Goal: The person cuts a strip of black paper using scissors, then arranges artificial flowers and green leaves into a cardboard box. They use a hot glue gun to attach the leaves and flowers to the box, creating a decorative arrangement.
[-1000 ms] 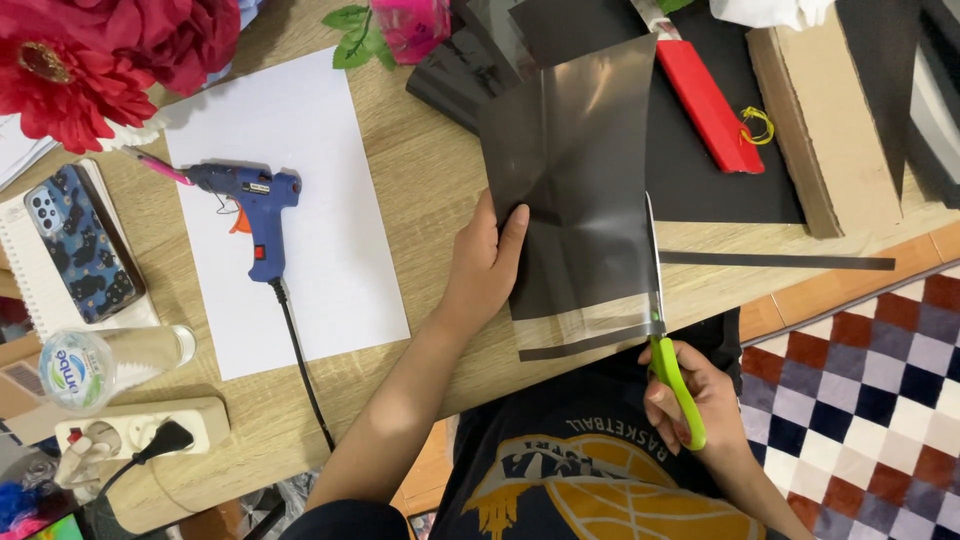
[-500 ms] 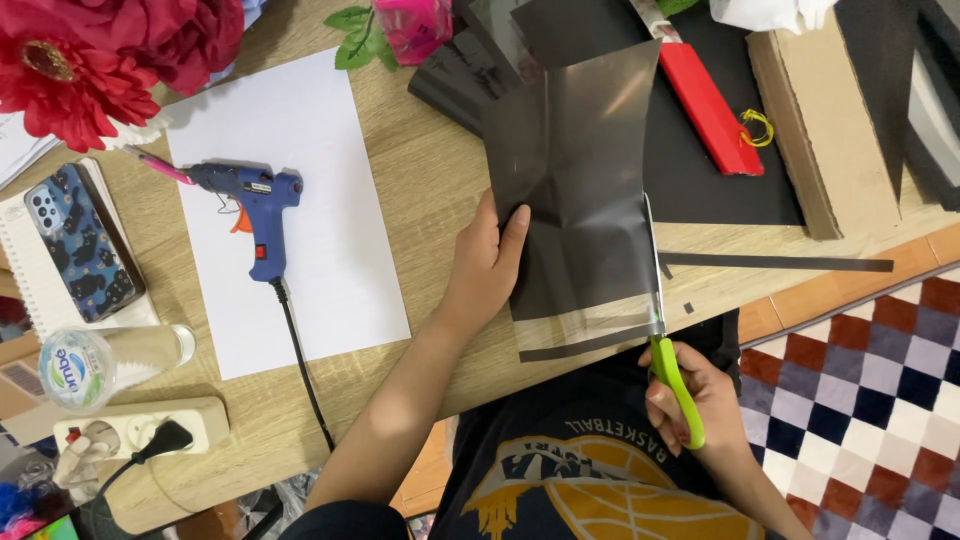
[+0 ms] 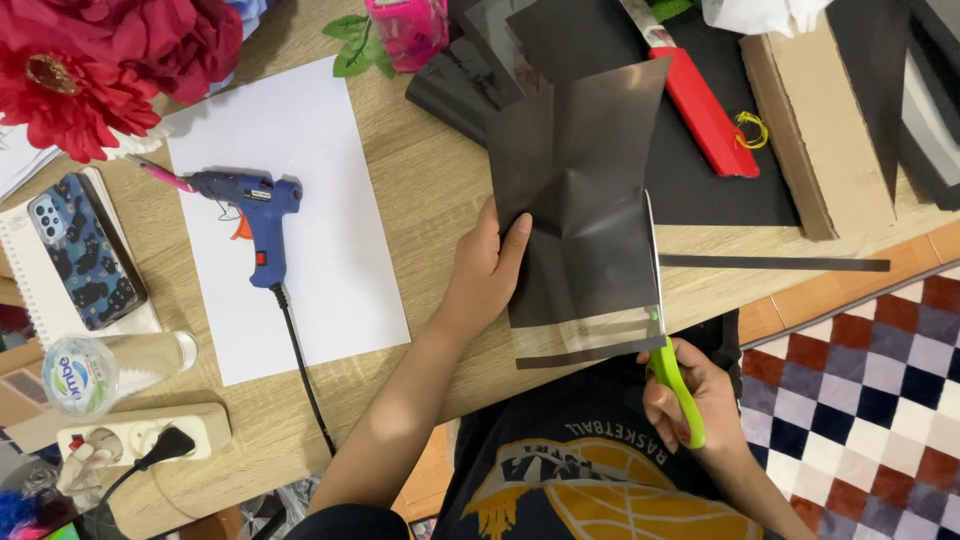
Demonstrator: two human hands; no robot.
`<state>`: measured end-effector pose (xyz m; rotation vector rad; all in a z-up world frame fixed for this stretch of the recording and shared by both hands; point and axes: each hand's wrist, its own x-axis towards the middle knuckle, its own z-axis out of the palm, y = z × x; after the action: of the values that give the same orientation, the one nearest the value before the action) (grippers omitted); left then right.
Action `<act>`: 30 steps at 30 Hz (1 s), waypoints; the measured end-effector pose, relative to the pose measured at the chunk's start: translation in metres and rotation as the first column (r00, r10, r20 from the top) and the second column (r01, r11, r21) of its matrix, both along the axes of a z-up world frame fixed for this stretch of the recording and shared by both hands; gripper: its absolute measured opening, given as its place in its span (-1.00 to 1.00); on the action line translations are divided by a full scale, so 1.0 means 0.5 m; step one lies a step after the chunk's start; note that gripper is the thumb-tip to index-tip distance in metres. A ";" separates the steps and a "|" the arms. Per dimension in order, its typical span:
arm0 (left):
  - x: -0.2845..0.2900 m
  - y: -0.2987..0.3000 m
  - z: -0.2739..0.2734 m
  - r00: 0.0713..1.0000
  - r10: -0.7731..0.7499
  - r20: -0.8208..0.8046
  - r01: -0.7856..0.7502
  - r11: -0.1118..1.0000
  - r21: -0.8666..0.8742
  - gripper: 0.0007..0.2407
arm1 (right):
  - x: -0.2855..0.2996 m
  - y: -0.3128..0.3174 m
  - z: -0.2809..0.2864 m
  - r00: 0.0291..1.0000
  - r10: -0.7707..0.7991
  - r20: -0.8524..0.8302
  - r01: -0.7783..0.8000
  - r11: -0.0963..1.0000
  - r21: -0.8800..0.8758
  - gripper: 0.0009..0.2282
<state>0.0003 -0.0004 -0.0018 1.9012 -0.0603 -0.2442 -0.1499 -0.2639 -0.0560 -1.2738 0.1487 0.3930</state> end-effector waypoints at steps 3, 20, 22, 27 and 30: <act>0.000 0.000 0.005 1.000 -0.019 0.001 0.019 1.000 -0.001 -0.62 | -0.003 0.003 -0.002 0.999 -0.030 -0.013 0.029 0.999 -0.035 -0.60; -0.001 0.001 0.007 1.000 -0.016 0.002 0.016 1.000 -0.017 -0.63 | -0.004 0.002 0.001 0.996 -0.043 -0.077 0.035 0.993 -0.111 -0.64; -0.001 0.002 0.006 1.000 -0.020 0.013 0.020 1.000 -0.014 -0.64 | -0.002 0.003 0.002 0.998 -0.036 -0.051 0.031 0.994 -0.102 -0.65; 0.000 0.002 0.008 1.000 -0.026 0.002 0.026 0.999 -0.043 -0.58 | -0.002 -0.002 -0.005 0.998 -0.028 -0.058 0.026 0.998 -0.051 -0.57; 0.000 0.000 0.018 0.998 -0.043 -0.044 0.042 0.998 -0.044 -0.61 | -0.001 0.004 0.000 0.997 -0.037 -0.065 0.032 0.997 -0.077 -0.56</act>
<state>0.0001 -0.0006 0.0074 1.8525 -0.0752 -0.3120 -0.1503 -0.2618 -0.0559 -1.3315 0.2442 0.4032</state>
